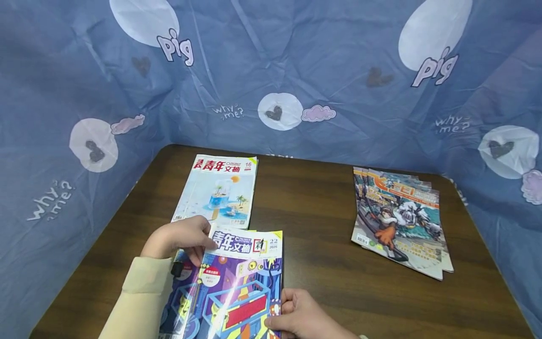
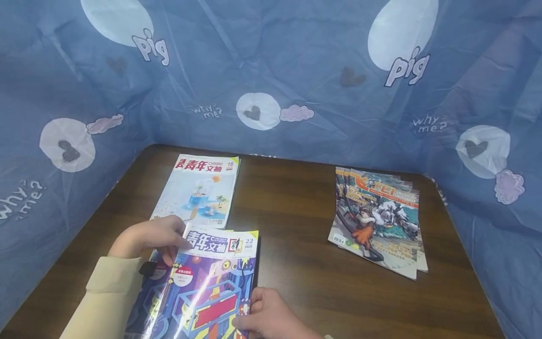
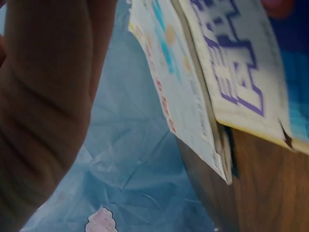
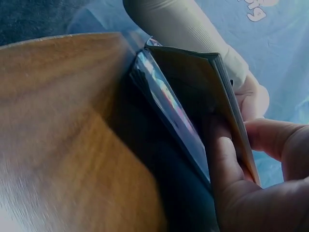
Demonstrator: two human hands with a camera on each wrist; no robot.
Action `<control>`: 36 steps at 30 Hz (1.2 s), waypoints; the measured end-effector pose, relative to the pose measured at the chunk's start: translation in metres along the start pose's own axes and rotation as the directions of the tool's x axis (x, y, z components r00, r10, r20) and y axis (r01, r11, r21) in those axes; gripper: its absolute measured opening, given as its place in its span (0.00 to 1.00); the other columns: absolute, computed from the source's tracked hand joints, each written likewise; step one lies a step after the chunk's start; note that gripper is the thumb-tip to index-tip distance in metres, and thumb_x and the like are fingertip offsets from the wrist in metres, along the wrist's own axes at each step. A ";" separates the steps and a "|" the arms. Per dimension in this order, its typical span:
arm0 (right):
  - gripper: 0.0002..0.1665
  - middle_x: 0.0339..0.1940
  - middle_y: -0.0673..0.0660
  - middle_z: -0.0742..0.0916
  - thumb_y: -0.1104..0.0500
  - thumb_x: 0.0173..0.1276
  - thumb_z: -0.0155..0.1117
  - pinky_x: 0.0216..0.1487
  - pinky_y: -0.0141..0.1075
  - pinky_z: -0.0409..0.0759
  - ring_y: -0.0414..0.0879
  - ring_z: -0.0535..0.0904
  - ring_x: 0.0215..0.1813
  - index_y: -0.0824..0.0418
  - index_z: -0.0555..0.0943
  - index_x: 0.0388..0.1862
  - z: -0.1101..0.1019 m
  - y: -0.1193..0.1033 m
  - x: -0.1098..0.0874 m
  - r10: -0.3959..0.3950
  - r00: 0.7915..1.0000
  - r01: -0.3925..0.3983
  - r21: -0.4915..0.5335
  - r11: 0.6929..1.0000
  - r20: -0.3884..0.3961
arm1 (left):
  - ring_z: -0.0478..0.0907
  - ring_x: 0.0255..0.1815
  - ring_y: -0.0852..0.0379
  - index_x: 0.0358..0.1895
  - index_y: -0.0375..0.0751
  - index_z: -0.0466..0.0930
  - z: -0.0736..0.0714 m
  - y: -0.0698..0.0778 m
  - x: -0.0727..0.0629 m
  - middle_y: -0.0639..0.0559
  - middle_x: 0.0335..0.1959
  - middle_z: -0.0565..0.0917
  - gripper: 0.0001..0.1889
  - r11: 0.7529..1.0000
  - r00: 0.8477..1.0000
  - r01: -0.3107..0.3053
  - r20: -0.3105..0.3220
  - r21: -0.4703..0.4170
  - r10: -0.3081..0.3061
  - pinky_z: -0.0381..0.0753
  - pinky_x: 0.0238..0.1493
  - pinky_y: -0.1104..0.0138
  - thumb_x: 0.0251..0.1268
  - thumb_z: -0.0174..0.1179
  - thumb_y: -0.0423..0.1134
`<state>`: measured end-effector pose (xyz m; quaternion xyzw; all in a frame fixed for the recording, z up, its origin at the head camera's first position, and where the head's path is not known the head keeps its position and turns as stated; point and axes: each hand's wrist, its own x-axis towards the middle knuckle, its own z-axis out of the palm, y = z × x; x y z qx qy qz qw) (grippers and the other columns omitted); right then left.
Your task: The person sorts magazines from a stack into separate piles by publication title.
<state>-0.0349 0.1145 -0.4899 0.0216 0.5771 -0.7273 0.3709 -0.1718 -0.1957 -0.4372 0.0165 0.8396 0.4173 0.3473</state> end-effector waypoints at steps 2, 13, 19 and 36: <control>0.12 0.40 0.69 0.89 0.72 0.65 0.70 0.36 0.38 0.86 0.55 0.88 0.41 0.70 0.76 0.44 0.003 0.002 0.001 0.001 1.000 -0.001 -0.004 1.000 -0.001 | 0.83 0.17 0.49 0.35 0.30 0.78 0.000 -0.002 0.000 0.39 0.24 0.85 0.09 0.999 1.000 0.016 -0.015 0.027 -0.016 0.85 0.22 0.61 0.64 0.68 0.33; 0.13 0.33 0.66 0.89 0.69 0.64 0.73 0.33 0.39 0.87 0.53 0.88 0.36 0.69 0.76 0.40 0.006 0.004 0.014 0.053 0.997 -0.061 -0.146 0.987 -0.062 | 0.82 0.15 0.51 0.32 0.30 0.79 0.002 -0.005 0.003 0.39 0.21 0.83 0.08 0.990 0.993 0.091 -0.086 0.104 -0.083 0.84 0.21 0.63 0.64 0.67 0.32; 0.14 0.26 0.60 0.87 0.70 0.62 0.74 0.31 0.38 0.86 0.47 0.86 0.29 0.68 0.76 0.38 0.000 0.003 0.010 -0.014 0.999 0.004 -0.243 0.970 -0.041 | 0.83 0.18 0.50 0.27 0.30 0.81 0.001 -0.008 0.003 0.41 0.20 0.83 0.08 0.980 0.987 0.086 -0.147 0.181 -0.059 0.85 0.23 0.60 0.59 0.70 0.31; 0.21 0.44 0.59 0.87 0.61 0.68 0.72 0.41 0.33 0.83 0.48 0.85 0.43 0.73 0.80 0.54 -0.029 -0.033 0.000 -0.310 0.947 0.234 -0.490 0.840 -0.080 | 0.82 0.43 0.38 0.49 0.19 0.80 0.017 0.033 0.008 0.31 0.42 0.84 0.23 0.944 0.838 0.004 -0.516 0.330 0.177 0.81 0.47 0.47 0.63 0.65 0.40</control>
